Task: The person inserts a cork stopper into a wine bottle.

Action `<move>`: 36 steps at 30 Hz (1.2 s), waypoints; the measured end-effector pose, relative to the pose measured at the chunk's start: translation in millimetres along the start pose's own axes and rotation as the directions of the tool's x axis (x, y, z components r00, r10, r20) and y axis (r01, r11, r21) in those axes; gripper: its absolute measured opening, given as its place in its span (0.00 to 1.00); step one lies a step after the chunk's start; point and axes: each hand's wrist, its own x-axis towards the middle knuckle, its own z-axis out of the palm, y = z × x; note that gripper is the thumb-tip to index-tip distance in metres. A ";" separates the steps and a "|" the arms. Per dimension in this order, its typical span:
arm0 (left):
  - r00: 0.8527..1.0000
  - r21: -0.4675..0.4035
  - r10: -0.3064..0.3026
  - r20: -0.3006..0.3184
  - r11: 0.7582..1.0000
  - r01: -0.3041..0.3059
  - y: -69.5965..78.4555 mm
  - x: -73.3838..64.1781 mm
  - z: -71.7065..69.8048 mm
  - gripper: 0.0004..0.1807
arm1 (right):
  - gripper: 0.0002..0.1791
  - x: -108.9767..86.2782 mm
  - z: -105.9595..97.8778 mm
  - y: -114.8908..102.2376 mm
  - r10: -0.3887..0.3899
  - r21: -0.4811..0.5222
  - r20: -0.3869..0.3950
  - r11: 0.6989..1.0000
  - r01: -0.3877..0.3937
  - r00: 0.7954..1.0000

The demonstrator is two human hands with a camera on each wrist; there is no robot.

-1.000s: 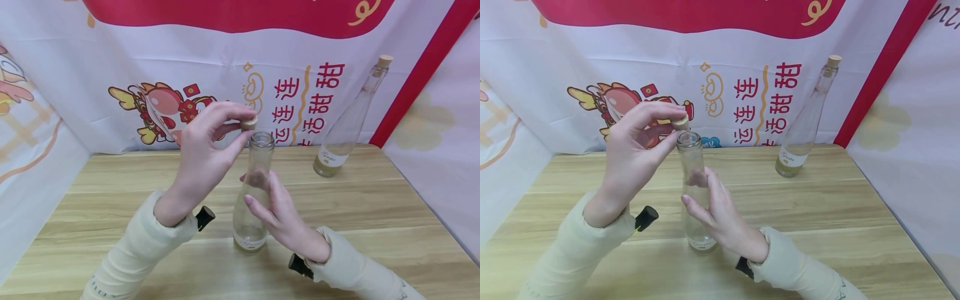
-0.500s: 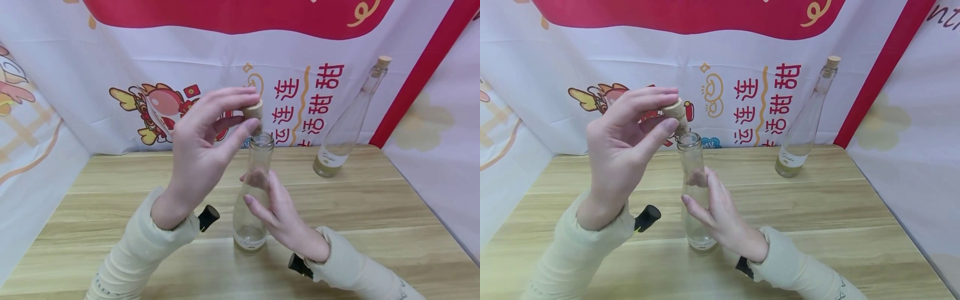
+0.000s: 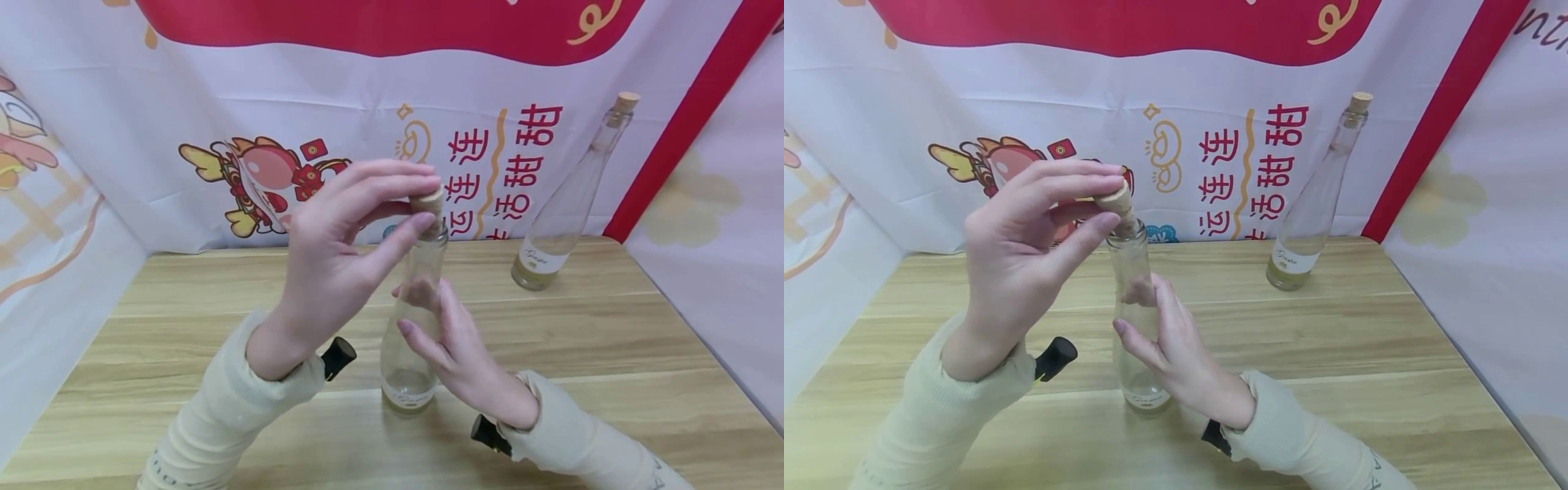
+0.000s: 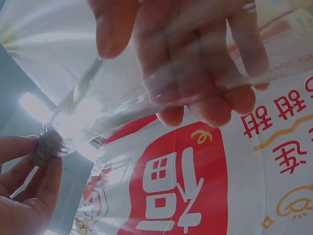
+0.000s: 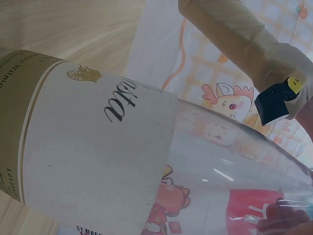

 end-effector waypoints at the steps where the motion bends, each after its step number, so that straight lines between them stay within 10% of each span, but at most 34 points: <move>1: 1.000 0.018 0.005 0.008 1.000 -0.005 -0.1 0.0 0.0 0.12 | 0.18 0.1 -0.1 -0.3 0.001 0.002 0.001 1.000 -0.001 1.000; 21: 0.989 0.197 0.116 0.093 0.971 -0.133 -8.6 -8.5 1.0 0.11 | 0.24 0.4 0.9 0.6 -0.008 -0.002 -0.013 1.000 0.008 1.000; 36: 0.982 0.135 0.169 0.083 0.974 -0.179 -16.2 -12.1 2.6 0.10 | 0.24 -0.1 1.8 1.7 -0.031 -0.017 -0.033 0.999 0.030 0.999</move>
